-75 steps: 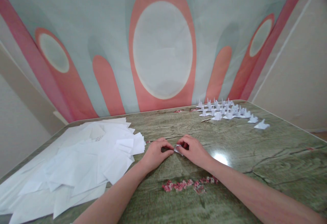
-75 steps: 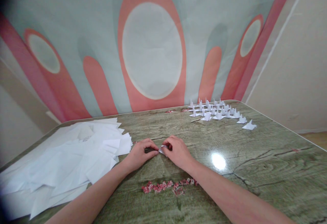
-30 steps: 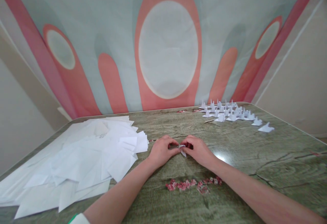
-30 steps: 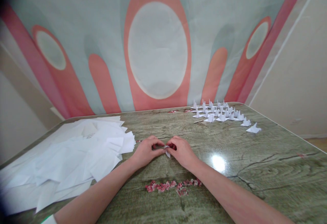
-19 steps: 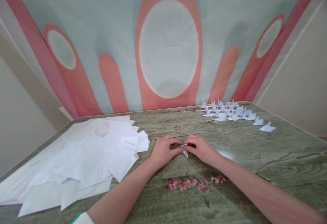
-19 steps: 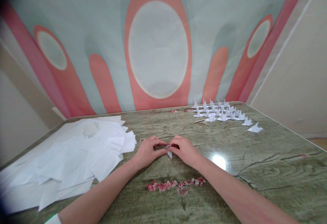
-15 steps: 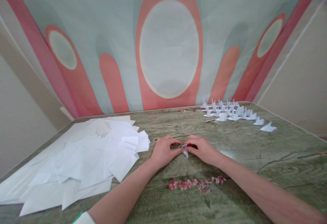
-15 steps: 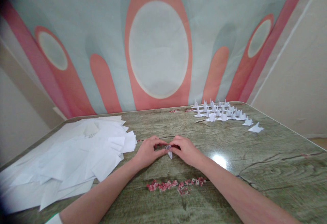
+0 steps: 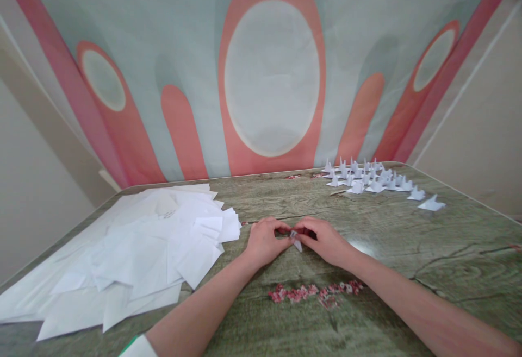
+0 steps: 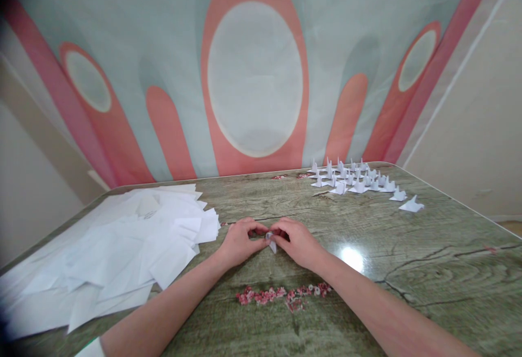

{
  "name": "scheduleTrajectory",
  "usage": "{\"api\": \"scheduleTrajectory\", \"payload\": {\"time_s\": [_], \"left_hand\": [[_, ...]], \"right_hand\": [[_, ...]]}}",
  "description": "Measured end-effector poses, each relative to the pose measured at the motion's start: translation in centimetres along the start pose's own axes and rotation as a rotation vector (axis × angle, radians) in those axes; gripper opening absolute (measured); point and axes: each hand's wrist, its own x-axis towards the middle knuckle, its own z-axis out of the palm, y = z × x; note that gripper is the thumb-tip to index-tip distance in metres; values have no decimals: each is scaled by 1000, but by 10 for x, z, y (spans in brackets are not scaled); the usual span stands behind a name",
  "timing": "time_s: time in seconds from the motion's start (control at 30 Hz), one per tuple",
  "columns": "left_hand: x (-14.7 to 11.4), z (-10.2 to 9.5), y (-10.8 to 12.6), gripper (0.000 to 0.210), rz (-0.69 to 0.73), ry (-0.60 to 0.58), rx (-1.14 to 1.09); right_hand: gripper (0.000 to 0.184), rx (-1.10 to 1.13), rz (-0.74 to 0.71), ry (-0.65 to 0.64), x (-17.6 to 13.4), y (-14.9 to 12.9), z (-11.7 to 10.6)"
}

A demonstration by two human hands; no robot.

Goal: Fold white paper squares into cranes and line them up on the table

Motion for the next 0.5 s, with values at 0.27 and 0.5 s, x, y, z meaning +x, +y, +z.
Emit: {"api": "scheduleTrajectory", "payload": {"time_s": [0.27,0.5], "left_hand": [[2,1,2,29,-32,-26,62],[5,2,7,29,-76,-16,120]], "right_hand": [[8,-23,-4,17,-4,-7,-2],[10,-107,11,63,-5,-13,-1]]}}
